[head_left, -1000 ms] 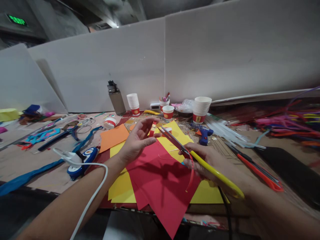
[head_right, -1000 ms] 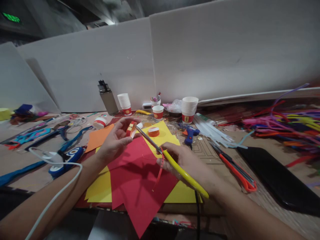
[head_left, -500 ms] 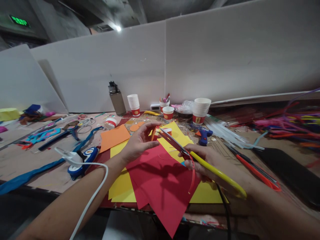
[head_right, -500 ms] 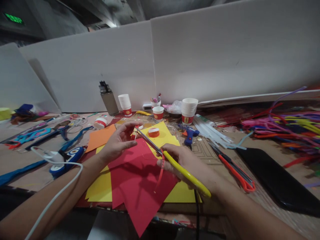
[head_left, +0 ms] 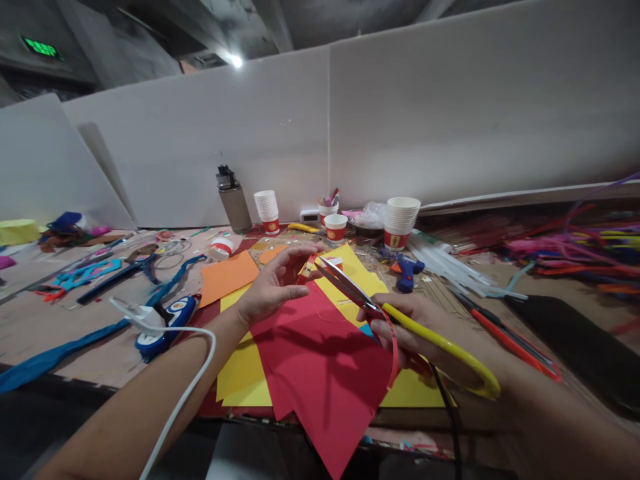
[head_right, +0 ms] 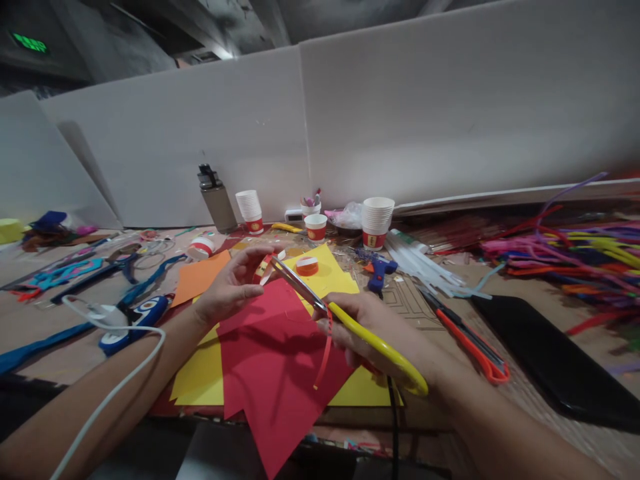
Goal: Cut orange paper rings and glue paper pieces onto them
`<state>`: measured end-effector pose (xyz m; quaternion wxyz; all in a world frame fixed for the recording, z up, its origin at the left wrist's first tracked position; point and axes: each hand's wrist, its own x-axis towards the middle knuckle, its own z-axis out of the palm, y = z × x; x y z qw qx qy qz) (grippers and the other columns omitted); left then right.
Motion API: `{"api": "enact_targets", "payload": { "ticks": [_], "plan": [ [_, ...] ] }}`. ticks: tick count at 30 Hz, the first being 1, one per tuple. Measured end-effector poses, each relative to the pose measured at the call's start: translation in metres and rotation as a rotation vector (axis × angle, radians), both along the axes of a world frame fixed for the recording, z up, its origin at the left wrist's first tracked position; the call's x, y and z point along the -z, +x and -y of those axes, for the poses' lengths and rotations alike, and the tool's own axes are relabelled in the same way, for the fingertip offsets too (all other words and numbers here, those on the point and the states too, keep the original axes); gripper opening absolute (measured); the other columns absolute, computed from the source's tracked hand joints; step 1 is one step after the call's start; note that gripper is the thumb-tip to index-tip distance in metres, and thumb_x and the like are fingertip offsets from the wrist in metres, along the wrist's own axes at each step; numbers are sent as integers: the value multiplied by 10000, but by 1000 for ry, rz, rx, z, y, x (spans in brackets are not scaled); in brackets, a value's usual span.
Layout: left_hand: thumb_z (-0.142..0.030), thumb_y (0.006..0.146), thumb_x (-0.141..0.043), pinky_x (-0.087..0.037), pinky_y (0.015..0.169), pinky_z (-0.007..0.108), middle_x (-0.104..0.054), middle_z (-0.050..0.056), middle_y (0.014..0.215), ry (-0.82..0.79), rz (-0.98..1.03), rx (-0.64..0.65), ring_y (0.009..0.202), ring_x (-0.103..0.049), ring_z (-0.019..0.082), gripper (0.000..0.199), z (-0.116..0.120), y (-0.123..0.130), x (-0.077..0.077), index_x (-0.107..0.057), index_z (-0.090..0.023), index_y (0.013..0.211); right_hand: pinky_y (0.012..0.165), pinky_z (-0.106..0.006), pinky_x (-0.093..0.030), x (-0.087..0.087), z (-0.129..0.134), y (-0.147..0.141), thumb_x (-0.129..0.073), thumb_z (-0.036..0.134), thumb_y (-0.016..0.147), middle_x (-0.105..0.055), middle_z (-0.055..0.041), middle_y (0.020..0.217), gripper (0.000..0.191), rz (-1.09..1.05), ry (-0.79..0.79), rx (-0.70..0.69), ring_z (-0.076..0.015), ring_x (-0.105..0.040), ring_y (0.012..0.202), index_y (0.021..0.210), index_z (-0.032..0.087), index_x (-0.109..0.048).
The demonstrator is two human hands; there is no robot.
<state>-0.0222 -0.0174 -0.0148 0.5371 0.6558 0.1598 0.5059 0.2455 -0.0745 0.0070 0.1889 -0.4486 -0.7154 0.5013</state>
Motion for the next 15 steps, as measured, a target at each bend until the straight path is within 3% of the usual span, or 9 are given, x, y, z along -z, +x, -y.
{"api": "enact_targets", "payload": {
  "ticks": [6,15],
  "plan": [
    [-177,718,-772,-420,1071,386,-536,81,1410,26,-54,-24,1362,-426,264,509,-1,-3,-2,-639,-268,1201,375,-159,-354,1,3,-4,-604,568,826,-511,40,598,378,-18,-22,1,-73,-482,441,896,197,-591],
    [-211,726,-773,-321,1143,397,-547,84,1397,67,-96,5,1366,-424,254,527,-3,-4,0,-630,-267,1230,307,-155,-282,-9,8,-12,-636,553,790,-449,84,475,385,-19,-85,22,-41,-360,310,905,193,-562]
  ]
}}
